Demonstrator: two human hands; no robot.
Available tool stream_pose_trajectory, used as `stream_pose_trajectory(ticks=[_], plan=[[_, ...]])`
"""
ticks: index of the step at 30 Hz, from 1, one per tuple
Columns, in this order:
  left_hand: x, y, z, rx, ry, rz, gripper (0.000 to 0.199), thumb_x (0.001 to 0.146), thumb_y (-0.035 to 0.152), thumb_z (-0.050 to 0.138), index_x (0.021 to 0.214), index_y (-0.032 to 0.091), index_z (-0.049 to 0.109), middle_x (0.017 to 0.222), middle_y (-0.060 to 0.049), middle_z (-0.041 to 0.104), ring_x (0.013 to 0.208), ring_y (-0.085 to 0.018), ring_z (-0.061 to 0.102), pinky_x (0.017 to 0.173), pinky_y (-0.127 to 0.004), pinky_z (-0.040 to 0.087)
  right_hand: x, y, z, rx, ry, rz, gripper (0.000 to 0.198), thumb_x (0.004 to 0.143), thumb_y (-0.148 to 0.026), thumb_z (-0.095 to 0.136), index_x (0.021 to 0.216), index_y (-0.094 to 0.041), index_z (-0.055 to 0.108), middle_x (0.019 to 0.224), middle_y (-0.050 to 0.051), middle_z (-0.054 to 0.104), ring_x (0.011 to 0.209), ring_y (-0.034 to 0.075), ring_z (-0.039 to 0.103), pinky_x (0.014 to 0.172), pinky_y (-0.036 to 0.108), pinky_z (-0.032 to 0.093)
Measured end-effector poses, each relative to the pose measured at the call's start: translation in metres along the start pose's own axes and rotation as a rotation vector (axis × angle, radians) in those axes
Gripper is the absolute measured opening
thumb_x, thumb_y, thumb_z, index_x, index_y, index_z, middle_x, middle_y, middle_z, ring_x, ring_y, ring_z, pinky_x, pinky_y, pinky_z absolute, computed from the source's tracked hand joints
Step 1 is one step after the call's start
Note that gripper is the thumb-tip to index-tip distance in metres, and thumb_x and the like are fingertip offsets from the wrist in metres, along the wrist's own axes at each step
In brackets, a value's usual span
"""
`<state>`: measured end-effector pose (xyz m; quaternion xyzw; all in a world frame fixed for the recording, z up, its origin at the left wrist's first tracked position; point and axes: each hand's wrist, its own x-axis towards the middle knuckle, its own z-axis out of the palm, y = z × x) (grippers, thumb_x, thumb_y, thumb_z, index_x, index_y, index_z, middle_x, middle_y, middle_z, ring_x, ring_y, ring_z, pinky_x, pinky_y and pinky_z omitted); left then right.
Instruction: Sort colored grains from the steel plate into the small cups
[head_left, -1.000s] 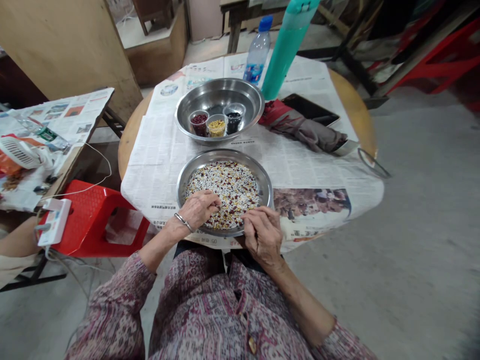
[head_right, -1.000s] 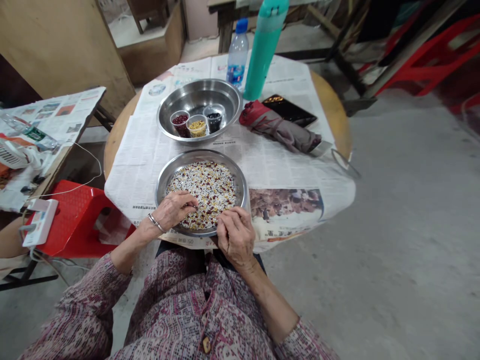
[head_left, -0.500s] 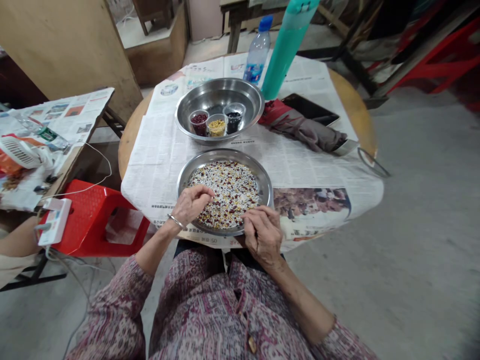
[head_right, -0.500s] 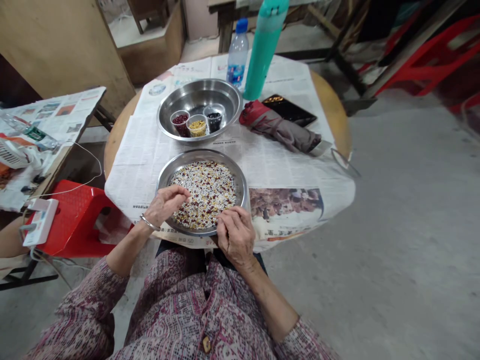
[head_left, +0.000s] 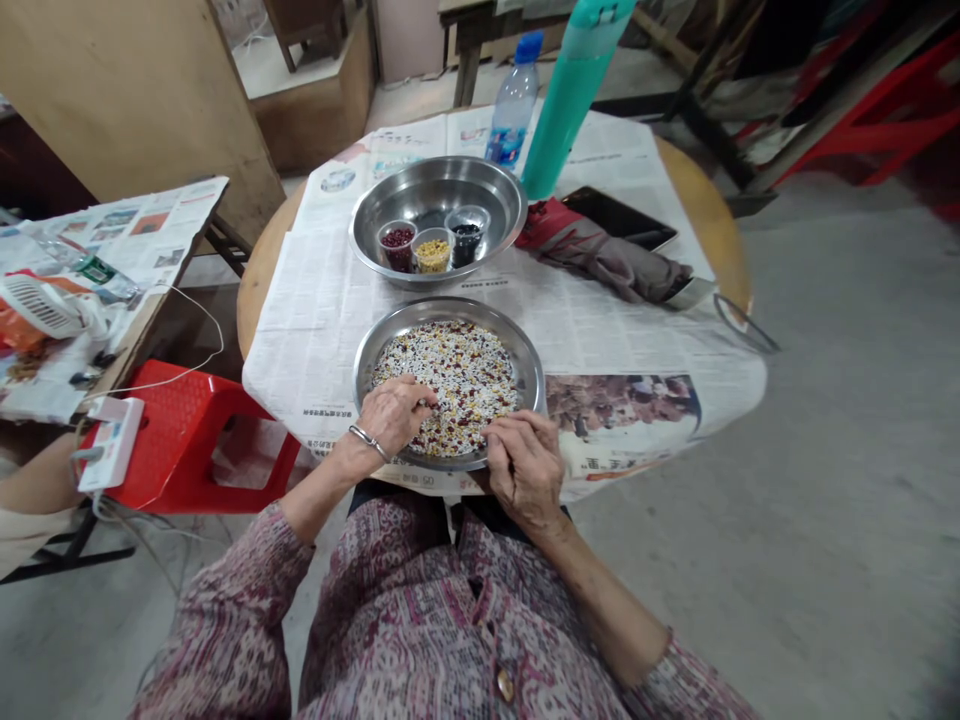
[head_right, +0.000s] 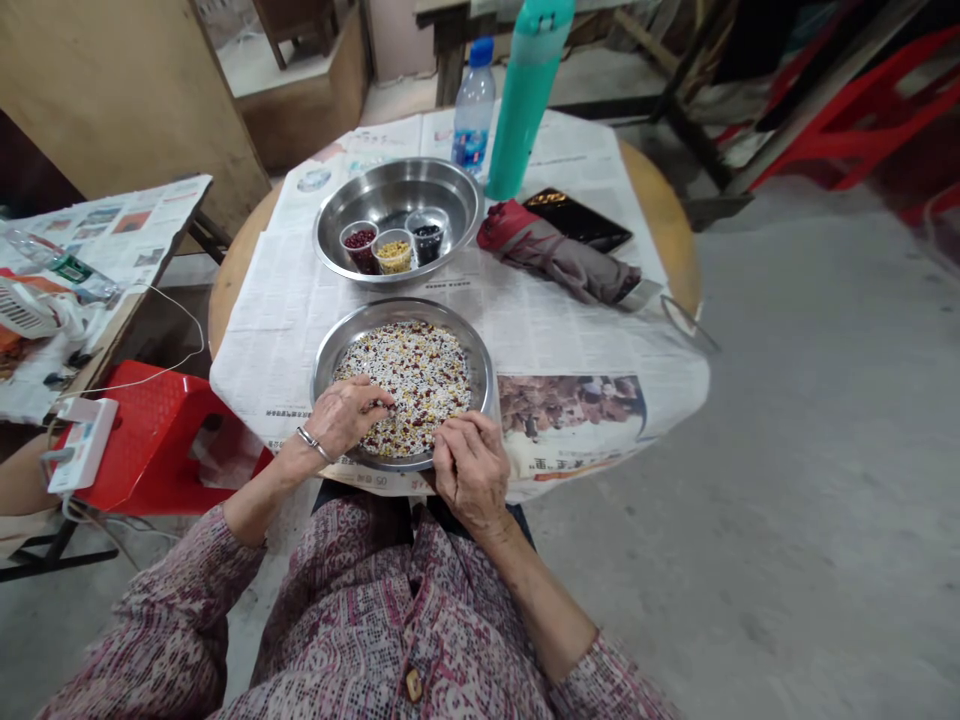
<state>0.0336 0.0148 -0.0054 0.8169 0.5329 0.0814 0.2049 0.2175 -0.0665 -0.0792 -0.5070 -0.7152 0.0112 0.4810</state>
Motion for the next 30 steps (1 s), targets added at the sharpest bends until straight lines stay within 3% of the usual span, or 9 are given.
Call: stream_pose_trajectory(ticks=[10,16,23,30], plan=[[0.0,-0.001,0.001,0.088,-0.014,0.02,0.01,0.085,0.025,0.066,0.091,0.024,0.074,0.092,-0.002,0.066,0.091,-0.017,0.062,0.086,-0.029,0.05,-0.001,0.001,0.001,-0.014,0.0,-0.01,0.018,0.087,-0.01,0.052,0.098,-0.021,0.063,0.092,0.006,0.068,0.099,0.023,0.057,0.092,0.043,0.048],[0.0,-0.002,0.003,0.044,0.019,0.033,0.01,0.086,0.02,0.063,0.08,0.021,0.072,0.078,-0.001,0.064,0.081,-0.014,0.06,0.081,-0.027,0.047,-0.001,0.001,0.001,-0.013,0.004,-0.004,0.017,0.087,-0.009,0.053,0.097,-0.019,0.062,0.092,0.007,0.068,0.1,0.024,0.056,0.093,0.043,0.048],[0.001,-0.01,-0.005,-0.198,0.12,0.001,0.007,0.081,0.021,0.069,0.075,0.017,0.07,0.063,0.003,0.058,0.062,-0.009,0.051,0.068,-0.024,0.043,-0.002,0.001,0.0,0.005,-0.002,0.014,0.017,0.088,-0.012,0.053,0.096,-0.021,0.064,0.092,0.006,0.069,0.099,0.024,0.058,0.093,0.044,0.048],[0.002,-0.011,-0.008,-0.229,0.17,-0.037,0.009,0.082,0.022,0.066,0.076,0.017,0.071,0.064,0.002,0.06,0.063,-0.01,0.051,0.068,-0.023,0.043,-0.001,0.0,0.0,0.008,-0.004,0.02,0.017,0.088,-0.013,0.051,0.096,-0.021,0.064,0.091,0.006,0.069,0.098,0.023,0.058,0.092,0.044,0.048]])
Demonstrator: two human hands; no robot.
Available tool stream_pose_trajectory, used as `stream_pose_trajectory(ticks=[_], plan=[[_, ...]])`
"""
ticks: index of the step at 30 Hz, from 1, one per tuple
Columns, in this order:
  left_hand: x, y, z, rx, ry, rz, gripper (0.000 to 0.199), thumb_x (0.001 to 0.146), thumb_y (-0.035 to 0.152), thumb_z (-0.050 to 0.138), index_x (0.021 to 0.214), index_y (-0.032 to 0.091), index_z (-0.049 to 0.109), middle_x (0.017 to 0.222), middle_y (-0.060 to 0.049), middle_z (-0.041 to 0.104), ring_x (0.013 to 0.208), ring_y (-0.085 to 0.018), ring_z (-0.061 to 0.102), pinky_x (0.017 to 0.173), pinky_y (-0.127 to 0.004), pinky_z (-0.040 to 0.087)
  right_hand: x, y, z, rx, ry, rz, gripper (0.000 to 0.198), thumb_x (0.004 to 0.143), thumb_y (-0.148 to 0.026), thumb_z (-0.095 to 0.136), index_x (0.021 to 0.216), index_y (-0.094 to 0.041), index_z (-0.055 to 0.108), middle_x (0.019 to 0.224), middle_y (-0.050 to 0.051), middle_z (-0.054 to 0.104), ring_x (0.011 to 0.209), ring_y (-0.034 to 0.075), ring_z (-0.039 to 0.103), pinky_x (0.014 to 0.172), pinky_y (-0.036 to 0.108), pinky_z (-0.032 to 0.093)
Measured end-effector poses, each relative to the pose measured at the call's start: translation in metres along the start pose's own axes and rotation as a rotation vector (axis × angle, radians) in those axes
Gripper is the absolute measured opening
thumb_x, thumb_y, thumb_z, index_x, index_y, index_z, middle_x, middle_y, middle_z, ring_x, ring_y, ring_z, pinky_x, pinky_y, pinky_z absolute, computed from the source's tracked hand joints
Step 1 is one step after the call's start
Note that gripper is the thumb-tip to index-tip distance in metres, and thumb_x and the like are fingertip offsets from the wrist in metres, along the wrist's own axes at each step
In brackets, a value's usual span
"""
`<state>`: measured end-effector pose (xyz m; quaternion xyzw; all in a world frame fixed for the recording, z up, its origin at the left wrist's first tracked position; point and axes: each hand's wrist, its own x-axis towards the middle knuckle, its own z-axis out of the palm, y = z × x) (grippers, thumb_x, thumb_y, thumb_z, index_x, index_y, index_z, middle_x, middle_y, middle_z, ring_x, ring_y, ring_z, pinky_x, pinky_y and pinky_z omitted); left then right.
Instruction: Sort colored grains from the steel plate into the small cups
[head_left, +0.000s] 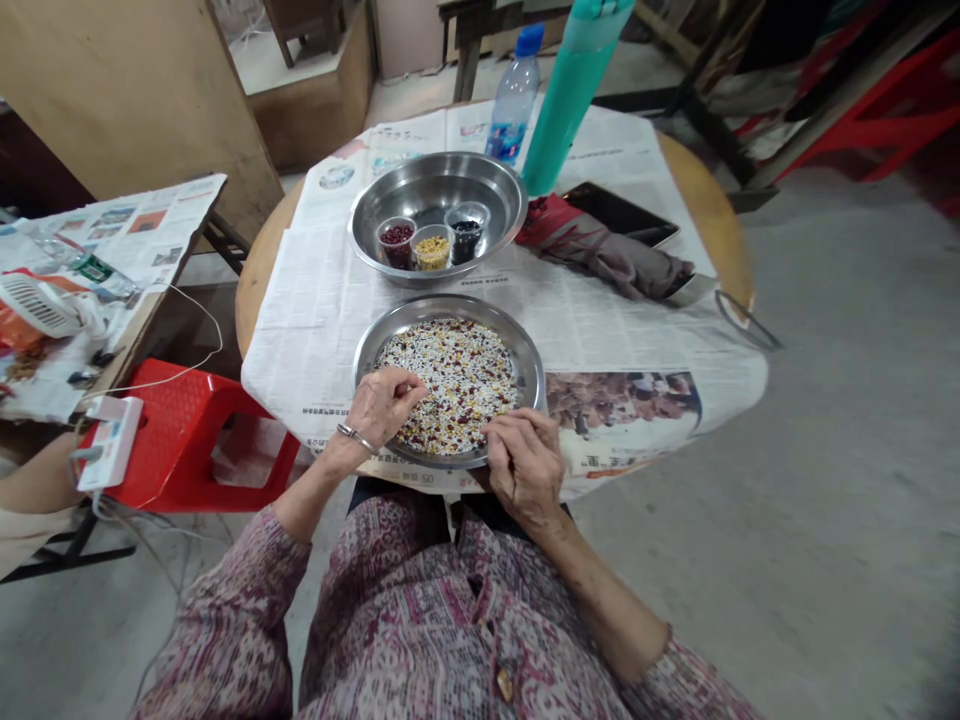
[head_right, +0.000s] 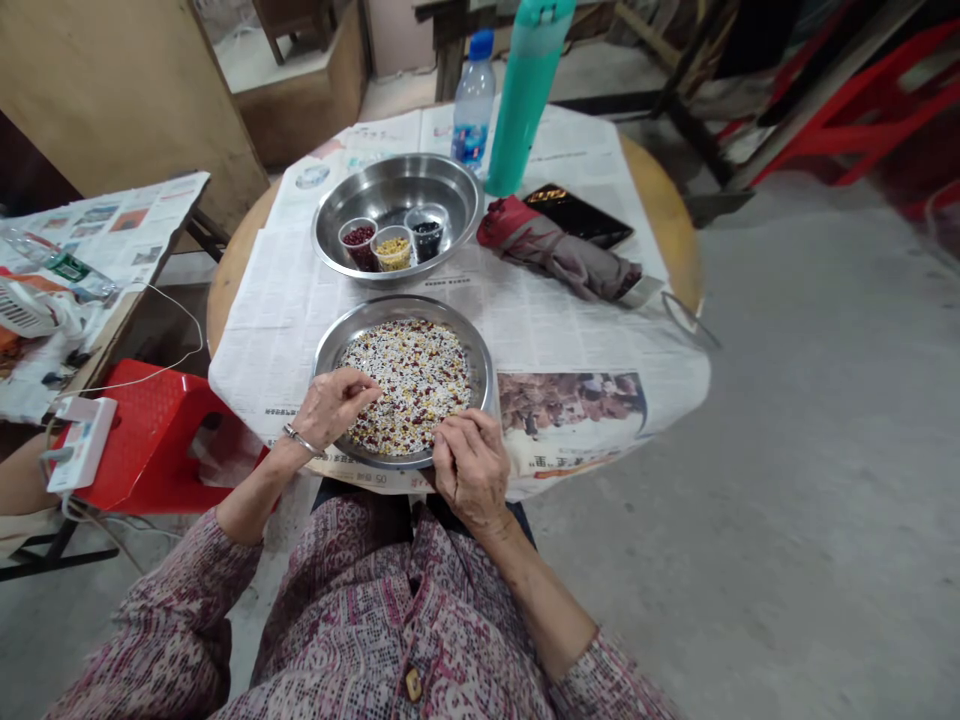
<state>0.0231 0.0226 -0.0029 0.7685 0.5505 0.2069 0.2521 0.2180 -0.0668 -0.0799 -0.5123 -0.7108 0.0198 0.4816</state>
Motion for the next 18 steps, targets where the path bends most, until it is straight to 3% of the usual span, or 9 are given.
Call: stream_pose_trajectory(ticks=[6,14,18], plan=[[0.001,0.001,0.0,0.158,0.049,0.015,0.018,0.084,0.01,0.059,0.092,0.018,0.072,0.074,-0.001,0.059,0.069,-0.012,0.055,0.074,-0.025,0.047,0.0,0.0,0.001,-0.005,0.011,-0.018,0.017,0.088,-0.011,0.052,0.096,-0.021,0.063,0.091,0.006,0.068,0.099,0.024,0.058,0.093,0.044,0.048],[-0.008,-0.004,-0.001,0.265,-0.136,-0.001,0.017,0.081,0.021,0.07,0.098,0.021,0.072,0.081,-0.002,0.063,0.08,-0.016,0.06,0.086,-0.032,0.05,0.0,0.0,0.0,0.001,0.0,-0.005,0.018,0.087,-0.011,0.052,0.096,-0.022,0.063,0.092,0.005,0.068,0.099,0.023,0.057,0.093,0.044,0.047],[-0.008,-0.004,0.0,0.277,-0.172,0.019,0.015,0.083,0.021,0.069,0.098,0.021,0.072,0.084,-0.003,0.065,0.086,-0.017,0.063,0.089,-0.034,0.05,-0.001,0.001,0.001,0.004,0.008,-0.014,0.018,0.087,-0.011,0.052,0.096,-0.021,0.063,0.091,0.006,0.069,0.098,0.023,0.058,0.092,0.044,0.048]])
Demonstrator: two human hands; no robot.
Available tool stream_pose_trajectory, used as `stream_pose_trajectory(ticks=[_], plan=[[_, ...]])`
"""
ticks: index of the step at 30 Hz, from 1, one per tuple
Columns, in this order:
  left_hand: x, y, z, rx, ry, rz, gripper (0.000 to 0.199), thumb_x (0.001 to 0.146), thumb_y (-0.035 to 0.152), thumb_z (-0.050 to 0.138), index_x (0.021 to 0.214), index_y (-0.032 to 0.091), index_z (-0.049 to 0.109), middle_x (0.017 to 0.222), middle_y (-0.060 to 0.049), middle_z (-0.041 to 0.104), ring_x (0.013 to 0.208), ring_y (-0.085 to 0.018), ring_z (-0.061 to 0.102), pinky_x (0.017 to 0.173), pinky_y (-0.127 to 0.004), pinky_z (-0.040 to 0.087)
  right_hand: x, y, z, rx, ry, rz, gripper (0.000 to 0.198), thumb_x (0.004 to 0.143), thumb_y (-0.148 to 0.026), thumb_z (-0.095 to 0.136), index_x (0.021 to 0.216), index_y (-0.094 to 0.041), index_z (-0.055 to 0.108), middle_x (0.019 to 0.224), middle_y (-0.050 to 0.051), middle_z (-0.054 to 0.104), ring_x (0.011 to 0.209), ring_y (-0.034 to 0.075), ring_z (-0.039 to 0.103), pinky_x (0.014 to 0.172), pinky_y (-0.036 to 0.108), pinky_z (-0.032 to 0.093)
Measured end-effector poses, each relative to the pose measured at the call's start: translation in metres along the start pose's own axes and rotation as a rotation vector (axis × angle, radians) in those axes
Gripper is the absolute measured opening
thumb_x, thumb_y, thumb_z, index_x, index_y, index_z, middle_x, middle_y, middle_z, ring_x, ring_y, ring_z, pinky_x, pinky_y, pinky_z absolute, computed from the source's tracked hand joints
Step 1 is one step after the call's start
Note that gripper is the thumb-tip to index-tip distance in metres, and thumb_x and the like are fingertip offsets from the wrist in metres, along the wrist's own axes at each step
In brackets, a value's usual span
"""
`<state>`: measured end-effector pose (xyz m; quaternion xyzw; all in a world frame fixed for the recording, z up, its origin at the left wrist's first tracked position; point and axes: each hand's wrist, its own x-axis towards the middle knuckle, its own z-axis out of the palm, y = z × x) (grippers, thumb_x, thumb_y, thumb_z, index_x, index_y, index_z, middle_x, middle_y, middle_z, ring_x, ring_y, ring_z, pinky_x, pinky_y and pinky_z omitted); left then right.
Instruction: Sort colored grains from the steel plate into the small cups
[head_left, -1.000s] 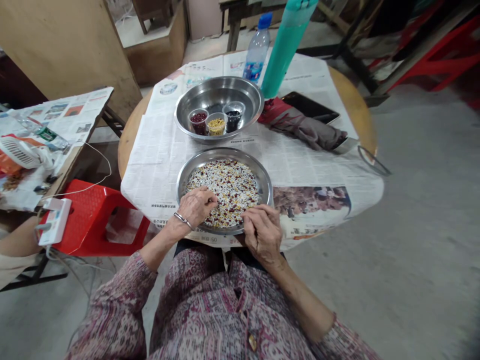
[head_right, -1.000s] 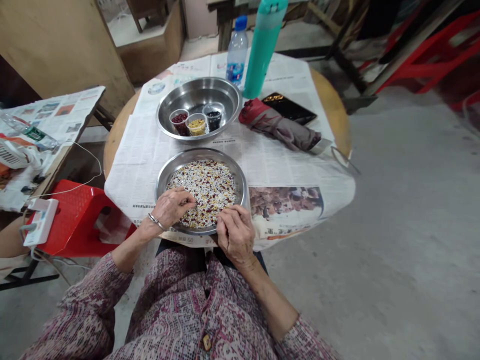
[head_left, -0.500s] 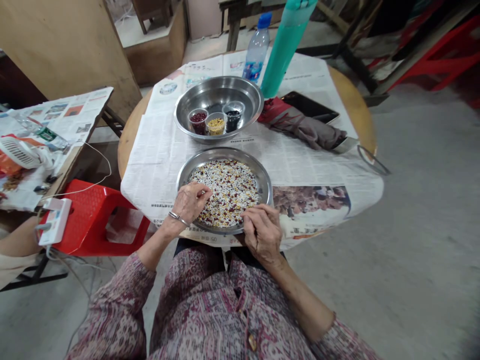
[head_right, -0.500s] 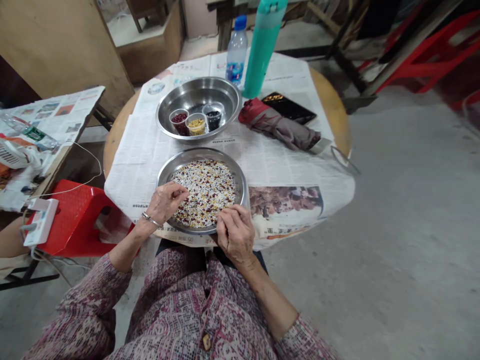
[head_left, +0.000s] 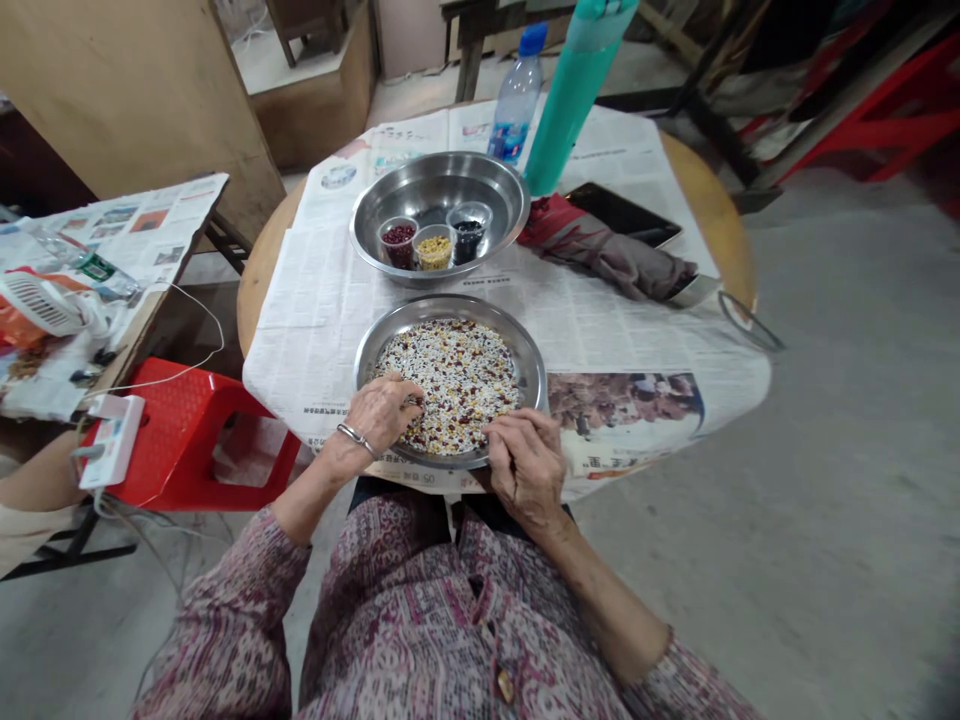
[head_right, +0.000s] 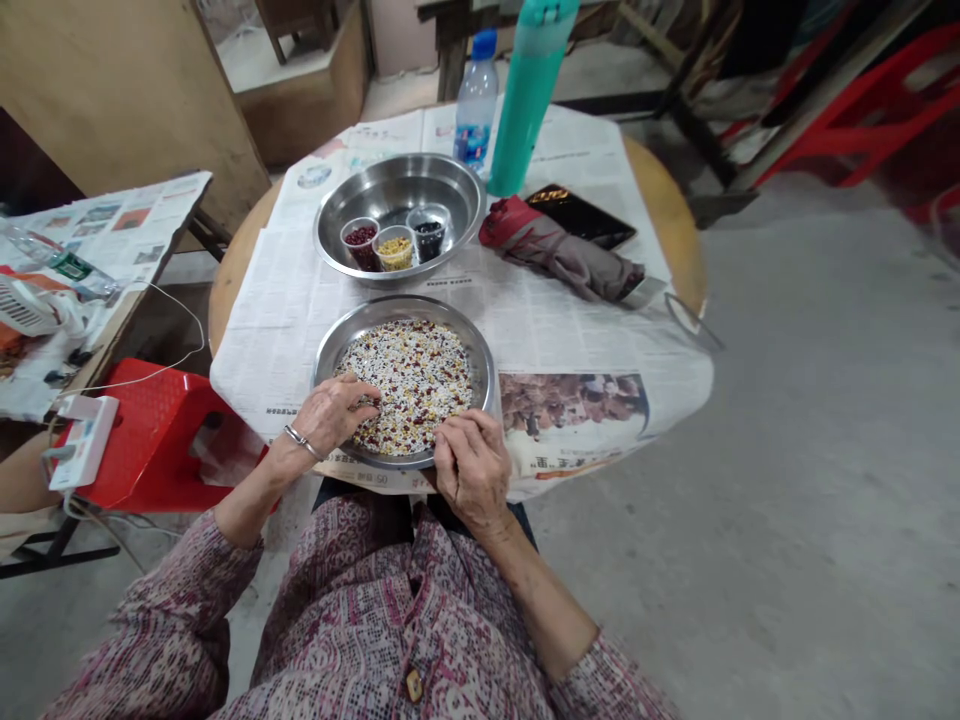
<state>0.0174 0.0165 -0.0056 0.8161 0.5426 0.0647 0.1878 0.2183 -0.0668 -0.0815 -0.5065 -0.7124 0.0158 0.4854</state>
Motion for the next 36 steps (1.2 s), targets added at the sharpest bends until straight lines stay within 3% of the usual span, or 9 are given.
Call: stream_pose_trajectory(ticks=[7,28,32,36], plan=[[0.001,0.002,0.002,-0.043,0.014,0.006,0.007,0.084,0.021,0.068,0.09,0.021,0.072,0.083,-0.004,0.066,0.091,-0.018,0.064,0.093,-0.035,0.049,0.0,0.0,0.0,0.004,-0.002,0.006,0.018,0.088,-0.012,0.053,0.097,-0.022,0.064,0.091,0.006,0.069,0.099,0.024,0.058,0.093,0.043,0.048],[0.003,0.001,0.002,-0.066,0.02,0.027,0.005,0.083,0.017,0.066,0.081,0.019,0.071,0.076,-0.002,0.064,0.077,-0.014,0.059,0.085,-0.031,0.049,0.001,-0.001,0.0,-0.018,-0.003,-0.013,0.018,0.087,-0.011,0.052,0.097,-0.022,0.062,0.091,0.006,0.068,0.098,0.024,0.057,0.092,0.043,0.048],[0.003,0.003,-0.004,-0.259,0.102,-0.002,0.008,0.081,0.02,0.07,0.074,0.017,0.069,0.069,0.0,0.061,0.069,-0.012,0.055,0.075,-0.027,0.048,0.001,-0.001,0.0,-0.022,-0.002,-0.013,0.018,0.088,-0.011,0.052,0.097,-0.022,0.062,0.091,0.005,0.068,0.097,0.023,0.058,0.091,0.044,0.048],[0.004,0.009,-0.012,-0.815,0.052,-0.177,0.015,0.085,0.029,0.064,0.08,0.015,0.067,0.066,0.001,0.058,0.059,-0.008,0.049,0.058,-0.022,0.043,0.001,0.0,0.0,-0.015,0.003,-0.014,0.018,0.087,-0.011,0.052,0.097,-0.022,0.062,0.09,0.005,0.069,0.098,0.023,0.058,0.091,0.044,0.048]])
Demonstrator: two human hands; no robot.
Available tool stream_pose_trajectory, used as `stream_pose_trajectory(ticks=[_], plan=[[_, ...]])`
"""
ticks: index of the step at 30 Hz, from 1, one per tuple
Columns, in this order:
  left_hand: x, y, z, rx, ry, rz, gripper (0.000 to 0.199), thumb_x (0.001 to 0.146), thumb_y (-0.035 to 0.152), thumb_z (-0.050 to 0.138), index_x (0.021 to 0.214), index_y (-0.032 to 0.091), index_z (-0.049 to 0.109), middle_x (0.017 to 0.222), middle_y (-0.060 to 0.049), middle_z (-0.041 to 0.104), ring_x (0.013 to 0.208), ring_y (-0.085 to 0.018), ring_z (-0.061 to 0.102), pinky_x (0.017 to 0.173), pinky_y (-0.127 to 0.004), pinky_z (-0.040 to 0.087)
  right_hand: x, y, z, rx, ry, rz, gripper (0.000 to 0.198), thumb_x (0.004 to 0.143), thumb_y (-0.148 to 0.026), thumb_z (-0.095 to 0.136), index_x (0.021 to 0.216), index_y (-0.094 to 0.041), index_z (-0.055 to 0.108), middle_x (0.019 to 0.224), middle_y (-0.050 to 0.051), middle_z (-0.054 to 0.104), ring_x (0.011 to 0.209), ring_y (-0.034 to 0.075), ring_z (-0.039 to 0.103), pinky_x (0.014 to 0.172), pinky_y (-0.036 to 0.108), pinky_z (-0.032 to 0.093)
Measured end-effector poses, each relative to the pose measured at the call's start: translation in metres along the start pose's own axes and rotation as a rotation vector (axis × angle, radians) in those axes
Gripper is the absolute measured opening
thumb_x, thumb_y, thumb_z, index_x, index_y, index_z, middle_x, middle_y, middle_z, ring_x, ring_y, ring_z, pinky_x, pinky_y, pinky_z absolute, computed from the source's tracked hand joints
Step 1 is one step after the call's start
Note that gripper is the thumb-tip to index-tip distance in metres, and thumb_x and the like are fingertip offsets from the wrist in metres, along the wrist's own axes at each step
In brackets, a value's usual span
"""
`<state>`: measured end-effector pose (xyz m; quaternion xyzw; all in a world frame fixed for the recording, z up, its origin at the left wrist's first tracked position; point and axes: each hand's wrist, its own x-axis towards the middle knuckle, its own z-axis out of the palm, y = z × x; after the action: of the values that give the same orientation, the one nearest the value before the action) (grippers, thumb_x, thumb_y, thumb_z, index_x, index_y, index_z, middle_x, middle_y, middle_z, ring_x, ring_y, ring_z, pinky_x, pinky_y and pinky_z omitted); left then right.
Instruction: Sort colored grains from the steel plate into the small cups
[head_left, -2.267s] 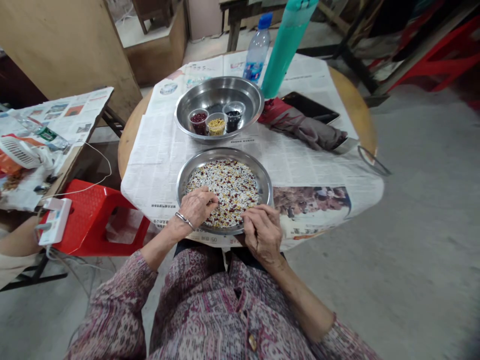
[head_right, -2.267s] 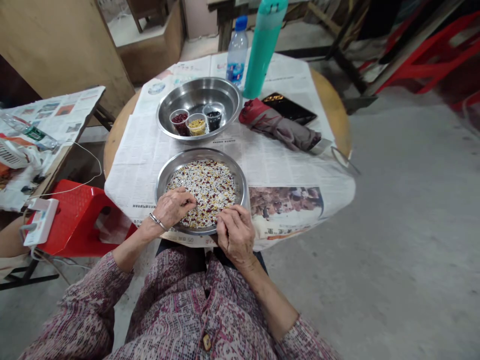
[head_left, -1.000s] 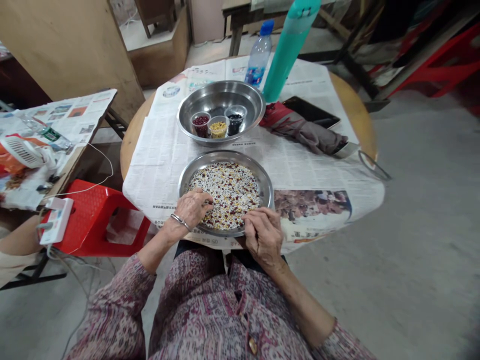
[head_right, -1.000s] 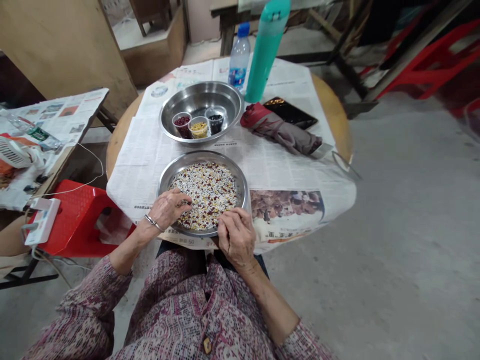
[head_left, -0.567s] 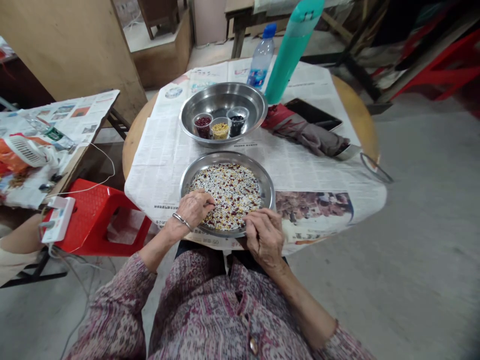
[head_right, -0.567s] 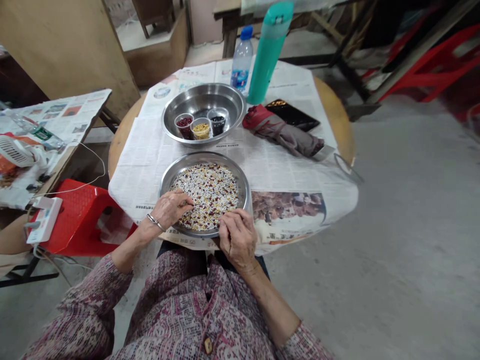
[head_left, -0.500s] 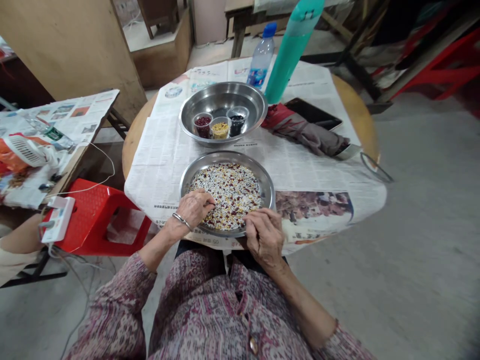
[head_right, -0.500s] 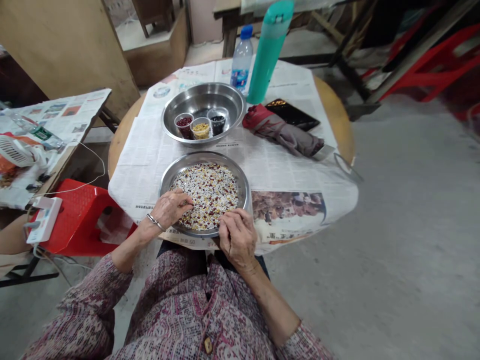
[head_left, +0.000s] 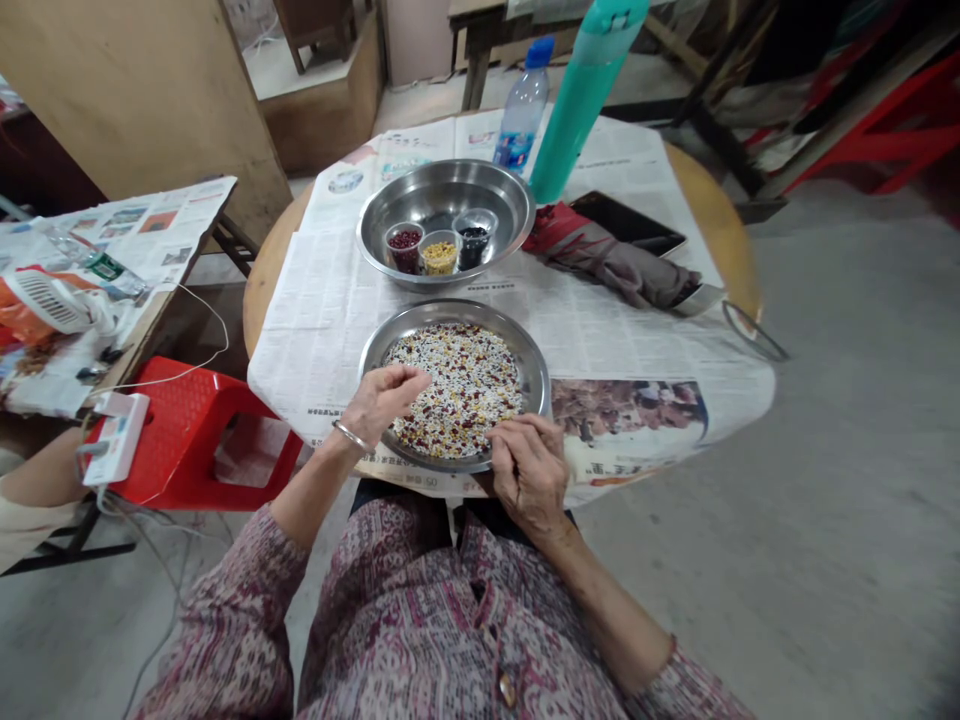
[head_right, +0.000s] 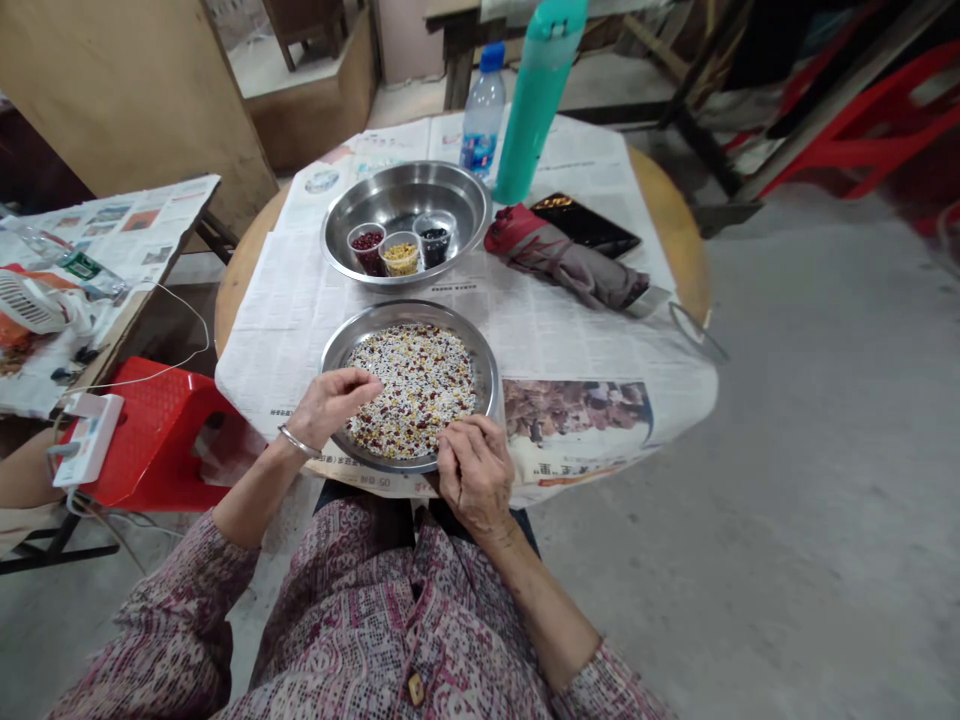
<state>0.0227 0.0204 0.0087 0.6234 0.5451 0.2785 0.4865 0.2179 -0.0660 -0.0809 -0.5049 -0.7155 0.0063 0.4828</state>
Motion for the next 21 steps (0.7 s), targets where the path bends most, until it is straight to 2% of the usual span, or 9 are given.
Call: stream_pose_trajectory(ticks=[3,5,7,10,13,16,21], plan=[[0.003,0.005,-0.001,-0.382,-0.038,-0.178,0.016,0.088,0.024,0.055,0.083,0.013,0.064,0.073,-0.003,0.063,0.062,-0.008,0.053,0.059,-0.022,0.046,0.0,0.0,0.0,0.007,0.005,-0.001,0.018,0.087,-0.01,0.052,0.096,-0.021,0.063,0.091,0.006,0.069,0.099,0.023,0.058,0.092,0.043,0.048],[0.004,0.005,-0.002,-0.438,-0.044,-0.216,0.012,0.086,0.016,0.052,0.084,0.011,0.064,0.076,-0.005,0.064,0.065,-0.008,0.055,0.062,-0.023,0.047,0.0,-0.001,0.0,0.005,0.006,0.0,0.017,0.087,-0.01,0.053,0.096,-0.021,0.063,0.091,0.006,0.069,0.099,0.023,0.058,0.092,0.043,0.048],[0.003,0.004,-0.003,-0.291,-0.051,-0.146,0.011,0.083,0.014,0.055,0.085,0.011,0.065,0.073,-0.003,0.063,0.064,-0.008,0.054,0.063,-0.024,0.047,0.0,-0.001,0.0,0.004,0.007,0.0,0.017,0.087,-0.01,0.053,0.096,-0.021,0.063,0.09,0.006,0.069,0.098,0.023,0.058,0.092,0.043,0.048],[0.0,-0.001,-0.002,0.191,-0.037,0.072,0.006,0.079,0.016,0.065,0.082,0.014,0.07,0.071,0.0,0.06,0.064,-0.009,0.051,0.068,-0.025,0.048,0.0,-0.001,0.0,0.004,0.003,0.006,0.017,0.087,-0.01,0.053,0.096,-0.02,0.064,0.091,0.006,0.069,0.099,0.023,0.057,0.093,0.043,0.048],[-0.003,-0.006,0.0,0.607,-0.058,0.174,0.011,0.081,0.013,0.065,0.083,0.018,0.073,0.078,-0.002,0.063,0.072,-0.012,0.056,0.081,-0.03,0.049,0.0,-0.001,0.0,0.004,0.005,0.009,0.017,0.087,-0.011,0.053,0.096,-0.02,0.064,0.091,0.006,0.069,0.099,0.023,0.057,0.093,0.042,0.048],[-0.004,-0.009,0.003,0.793,-0.137,0.188,0.018,0.086,0.014,0.059,0.093,0.022,0.074,0.089,-0.003,0.068,0.084,-0.015,0.061,0.088,-0.032,0.049,0.0,0.0,-0.001,0.001,0.003,0.006,0.017,0.088,-0.011,0.052,0.097,-0.02,0.063,0.092,0.006,0.069,0.1,0.023,0.057,0.092,0.042,0.048],[-0.003,-0.013,0.003,0.889,-0.136,0.212,0.019,0.089,0.021,0.058,0.099,0.025,0.074,0.095,-0.002,0.071,0.089,-0.016,0.064,0.085,-0.029,0.05,-0.001,0.0,0.0,-0.003,-0.006,0.003,0.017,0.088,-0.01,0.053,0.097,-0.019,0.063,0.091,0.007,0.069,0.099,0.023,0.057,0.093,0.043,0.048]])
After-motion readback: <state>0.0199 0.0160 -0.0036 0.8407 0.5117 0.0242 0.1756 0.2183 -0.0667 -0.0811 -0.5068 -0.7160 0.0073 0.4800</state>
